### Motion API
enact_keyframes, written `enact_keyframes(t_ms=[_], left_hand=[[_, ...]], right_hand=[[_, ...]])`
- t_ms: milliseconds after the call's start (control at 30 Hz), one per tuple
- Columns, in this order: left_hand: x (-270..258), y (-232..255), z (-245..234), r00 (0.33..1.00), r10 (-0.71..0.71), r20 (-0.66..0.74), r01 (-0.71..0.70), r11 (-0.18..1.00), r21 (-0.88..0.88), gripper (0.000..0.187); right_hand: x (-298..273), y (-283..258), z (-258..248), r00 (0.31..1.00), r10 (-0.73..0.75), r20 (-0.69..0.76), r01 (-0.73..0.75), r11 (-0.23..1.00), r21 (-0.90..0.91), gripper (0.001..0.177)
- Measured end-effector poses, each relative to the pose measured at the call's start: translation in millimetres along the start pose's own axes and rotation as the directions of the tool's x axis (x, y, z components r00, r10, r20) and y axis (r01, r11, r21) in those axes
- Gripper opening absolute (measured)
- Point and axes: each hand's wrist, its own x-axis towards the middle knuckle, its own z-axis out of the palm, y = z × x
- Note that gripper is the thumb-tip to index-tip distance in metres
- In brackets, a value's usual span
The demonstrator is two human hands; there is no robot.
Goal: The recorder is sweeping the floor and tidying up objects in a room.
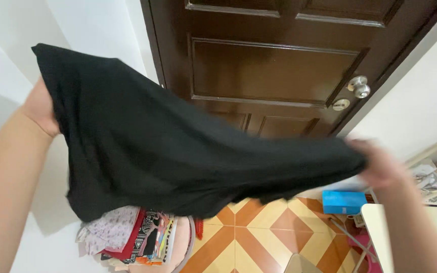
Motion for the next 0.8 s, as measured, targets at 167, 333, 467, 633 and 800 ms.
enact_keyframes(t_ms=[167, 333, 467, 633, 800], left_hand=[[21.2, -20.2, 5.6, 0.987, -0.060, -0.151, 0.032, 0.983, -0.182, 0.037], [-1.4, -44.3, -27.8, 0.990, -0.020, 0.143, 0.034, 0.995, -0.095, 0.024], [-14.4, -53.2, -37.7, 0.977, 0.159, 0.142, -0.171, 0.982, 0.078, 0.022], [-6.3, -89.0, 27.4, 0.947, 0.246, 0.205, -0.153, 0.909, -0.387, 0.046], [29.4, -152.3, 41.2, 0.990, 0.056, 0.130, -0.116, 0.847, 0.519, 0.078]], right_hand=[[-47.8, -52.4, 42.2, 0.978, -0.052, -0.204, -0.027, 0.930, -0.366, 0.064], [-41.8, -44.4, -34.7, 0.866, -0.296, -0.403, -0.062, 0.735, -0.675, 0.038], [-39.0, -50.2, -112.9, 0.822, -0.486, -0.298, 0.349, 0.842, -0.410, 0.034], [-47.0, -44.4, -77.6, 0.862, -0.432, -0.267, 0.433, 0.900, -0.057, 0.052], [-36.6, -42.6, -15.4, 0.840, 0.067, -0.538, -0.274, 0.908, -0.316, 0.063]])
